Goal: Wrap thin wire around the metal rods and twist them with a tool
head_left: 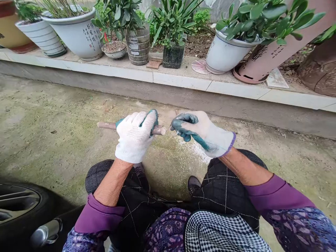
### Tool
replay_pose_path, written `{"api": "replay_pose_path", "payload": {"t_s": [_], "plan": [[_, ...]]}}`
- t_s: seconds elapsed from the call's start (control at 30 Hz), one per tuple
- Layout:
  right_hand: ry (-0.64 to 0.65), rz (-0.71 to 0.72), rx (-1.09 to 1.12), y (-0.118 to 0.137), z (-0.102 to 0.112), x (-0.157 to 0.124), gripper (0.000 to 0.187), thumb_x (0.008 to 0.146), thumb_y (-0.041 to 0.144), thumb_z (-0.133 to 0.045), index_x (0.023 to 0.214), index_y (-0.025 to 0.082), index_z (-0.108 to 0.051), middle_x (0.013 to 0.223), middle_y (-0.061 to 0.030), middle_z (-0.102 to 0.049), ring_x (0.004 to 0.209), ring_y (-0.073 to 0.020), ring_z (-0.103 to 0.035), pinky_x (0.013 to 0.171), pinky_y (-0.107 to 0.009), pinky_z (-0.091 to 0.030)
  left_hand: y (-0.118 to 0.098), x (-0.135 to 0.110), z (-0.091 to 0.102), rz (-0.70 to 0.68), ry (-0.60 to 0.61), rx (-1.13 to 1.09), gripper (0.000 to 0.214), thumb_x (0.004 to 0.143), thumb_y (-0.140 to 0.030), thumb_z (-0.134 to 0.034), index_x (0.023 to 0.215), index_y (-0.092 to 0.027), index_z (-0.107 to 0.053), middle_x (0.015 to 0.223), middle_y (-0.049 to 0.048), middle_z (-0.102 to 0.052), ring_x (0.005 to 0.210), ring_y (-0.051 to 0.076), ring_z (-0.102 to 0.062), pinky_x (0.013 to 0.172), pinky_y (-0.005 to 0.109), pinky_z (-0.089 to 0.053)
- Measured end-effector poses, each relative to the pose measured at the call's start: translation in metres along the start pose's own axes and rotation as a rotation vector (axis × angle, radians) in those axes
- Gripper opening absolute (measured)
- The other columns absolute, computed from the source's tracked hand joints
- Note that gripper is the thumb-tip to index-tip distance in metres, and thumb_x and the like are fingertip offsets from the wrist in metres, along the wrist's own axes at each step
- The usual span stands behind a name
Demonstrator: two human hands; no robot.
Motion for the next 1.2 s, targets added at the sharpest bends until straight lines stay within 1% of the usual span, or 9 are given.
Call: {"api": "replay_pose_path", "payload": {"t_s": [0.1,0.23,0.3,0.43,0.53,0.7,0.87,1.07,1.2], "plan": [[0.059,0.071,-0.131,0.01,0.014,-0.003,0.026,0.08,0.038,-0.066,0.093,0.016,-0.075,0.084,-0.0061,-0.073,0.065,-0.0145,-0.062,0.051,-0.025,-0.048,-0.002,-0.002,0.0,-0.089,-0.012,0.051,0.024,0.093,-0.032,-0.054,0.107,-0.024,-0.071,0.076,0.0062,-0.064,0.073,0.02,-0.06,0.065,0.031,-0.039],[-0.244,0.318,-0.309,0.046,0.048,-0.012,0.026,0.087,0.038,-0.062,0.098,0.019,-0.076,0.097,-0.0063,-0.074,0.081,-0.0183,-0.066,0.065,-0.03,-0.053,-0.014,-0.004,0.002,-0.21,-0.054,0.116,0.022,0.095,-0.029,-0.053,0.107,-0.025,-0.071,0.071,0.005,-0.062,0.069,0.019,-0.058,0.06,0.032,-0.035],[-0.165,0.368,-0.383,0.057,0.04,-0.009,0.022,0.086,0.035,-0.063,0.094,0.02,-0.077,0.096,-0.0052,-0.075,0.085,-0.019,-0.066,0.072,-0.032,-0.053,-0.018,-0.004,0.003,-0.24,-0.07,0.14,0.022,0.095,-0.025,-0.052,0.107,-0.025,-0.071,0.072,0.0046,-0.062,0.069,0.019,-0.058,0.061,0.033,-0.035],[0.133,0.257,-0.364,0.049,0.012,0.004,0.019,0.08,0.03,-0.067,0.091,0.019,-0.079,0.087,-0.0032,-0.076,0.078,-0.0181,-0.067,0.073,-0.031,-0.053,-0.018,-0.004,0.0,-0.242,-0.063,0.103,0.022,0.093,-0.022,-0.054,0.107,-0.025,-0.07,0.07,0.004,-0.062,0.069,0.019,-0.059,0.061,0.032,-0.036],[0.097,0.235,-0.357,0.041,0.012,0.006,0.019,0.079,0.027,-0.065,0.089,0.017,-0.078,0.083,-0.0031,-0.075,0.074,-0.0174,-0.066,0.069,-0.031,-0.052,-0.016,-0.001,-0.004,-0.175,0.001,0.001,0.019,0.09,-0.023,-0.056,0.101,-0.024,-0.071,0.073,0.0047,-0.064,0.071,0.019,-0.06,0.063,0.032,-0.039],[-0.122,0.344,-0.504,0.044,0.024,-0.003,0.016,0.081,0.024,-0.062,0.087,0.019,-0.076,0.085,-0.0031,-0.073,0.08,-0.0181,-0.064,0.074,-0.031,-0.049,-0.006,0.008,-0.015,0.234,0.166,-0.535,0.012,0.081,-0.026,-0.062,0.088,-0.019,-0.069,0.08,0.0028,-0.068,0.073,0.016,-0.062,0.066,0.028,-0.048],[-0.201,0.443,-0.636,0.056,0.023,-0.012,0.016,0.086,0.027,-0.061,0.084,0.019,-0.074,0.083,-0.0027,-0.068,0.076,-0.0156,-0.06,0.07,-0.03,-0.045,-0.008,-0.001,-0.042,0.632,0.461,-1.269,0.02,0.072,-0.031,-0.067,0.083,-0.015,-0.065,0.061,-0.0026,-0.056,0.05,0.011,-0.052,0.047,0.024,-0.045],[-0.25,0.496,-0.911,0.063,0.014,-0.025,0.016,0.087,0.023,-0.056,0.09,0.02,-0.071,0.089,-0.0035,-0.065,0.073,-0.0148,-0.057,0.065,-0.029,-0.041,-0.015,-0.007,-0.054,0.721,0.554,-1.778,0.021,0.068,-0.033,-0.071,0.073,-0.016,-0.06,0.049,-0.0081,-0.042,0.038,0.004,-0.032,0.037,0.019,-0.038],[-0.282,0.594,-1.053,0.065,0.008,-0.033,0.017,0.087,0.024,-0.054,0.092,0.023,-0.07,0.091,-0.0039,-0.066,0.074,-0.0161,-0.056,0.061,-0.03,-0.04,-0.031,-0.011,-0.055,0.729,0.706,-2.058,0.024,0.071,-0.034,-0.074,0.072,-0.016,-0.058,0.047,-0.0106,-0.035,0.034,0.001,-0.019,0.032,0.016,-0.029]]}}
Point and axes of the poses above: each hand's wrist, its own x-axis towards the middle knuckle, its own z-axis out of the back of the hand, y = z × x, the point moved 7 cm from there along x, towards the middle knuckle
